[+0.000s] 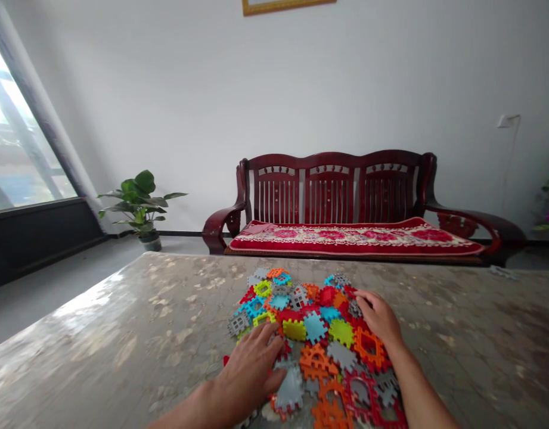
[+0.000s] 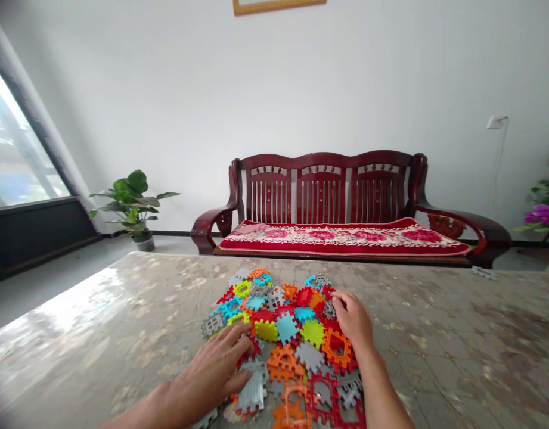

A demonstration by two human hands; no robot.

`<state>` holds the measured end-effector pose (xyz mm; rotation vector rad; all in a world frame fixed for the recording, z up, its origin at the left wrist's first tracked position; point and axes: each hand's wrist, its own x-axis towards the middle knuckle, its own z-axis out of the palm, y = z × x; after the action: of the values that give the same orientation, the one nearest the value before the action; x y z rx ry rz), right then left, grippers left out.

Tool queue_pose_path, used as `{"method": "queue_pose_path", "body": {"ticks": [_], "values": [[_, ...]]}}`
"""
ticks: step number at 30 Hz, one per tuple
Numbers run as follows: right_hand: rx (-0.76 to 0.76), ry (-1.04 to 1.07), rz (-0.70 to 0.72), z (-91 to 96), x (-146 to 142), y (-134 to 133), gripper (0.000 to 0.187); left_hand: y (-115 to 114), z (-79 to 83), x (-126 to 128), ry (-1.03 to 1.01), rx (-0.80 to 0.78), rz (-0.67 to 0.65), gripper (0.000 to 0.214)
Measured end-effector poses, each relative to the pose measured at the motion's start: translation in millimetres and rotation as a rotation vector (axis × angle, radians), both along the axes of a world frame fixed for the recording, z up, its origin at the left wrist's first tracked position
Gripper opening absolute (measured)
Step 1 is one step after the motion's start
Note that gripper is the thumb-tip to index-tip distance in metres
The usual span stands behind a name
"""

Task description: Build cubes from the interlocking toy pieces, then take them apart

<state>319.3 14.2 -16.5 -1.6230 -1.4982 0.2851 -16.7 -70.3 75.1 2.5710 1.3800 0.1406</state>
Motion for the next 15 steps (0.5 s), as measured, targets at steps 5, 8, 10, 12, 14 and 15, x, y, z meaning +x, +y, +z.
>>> {"method": "queue_pose_path", "body": {"ticks": [5, 8, 10, 12, 14, 15], "values": [[0.000, -0.006, -0.010, -1.4, 0.8, 1.2, 0.038, 8.7, 8.8, 0.2, 0.005, -0.028, 0.018, 0.011], [-0.001, -0.004, -0.015, -2.1, 0.8, 1.5, 0.038, 16.8, 9.3, -5.5, -0.098, -0.030, 0.042, 0.009], [-0.006, -0.001, -0.014, -2.3, 0.5, 1.4, 0.039, 23.6, 7.1, -10.0, -0.195, -0.024, 0.062, 0.009], [-0.008, 0.002, -0.013, -2.4, 0.3, 1.1, 0.039, 30.7, 3.4, -13.3, -0.271, -0.020, 0.100, 0.008], [-0.008, 0.003, -0.016, -2.3, 0.3, 1.0, 0.039, 37.7, -0.6, -14.9, -0.328, -0.032, 0.137, 0.007], [-0.007, 0.003, -0.016, -2.2, 0.4, 1.1, 0.038, 41.2, -2.2, -15.0, -0.361, -0.043, 0.144, 0.007]]}}
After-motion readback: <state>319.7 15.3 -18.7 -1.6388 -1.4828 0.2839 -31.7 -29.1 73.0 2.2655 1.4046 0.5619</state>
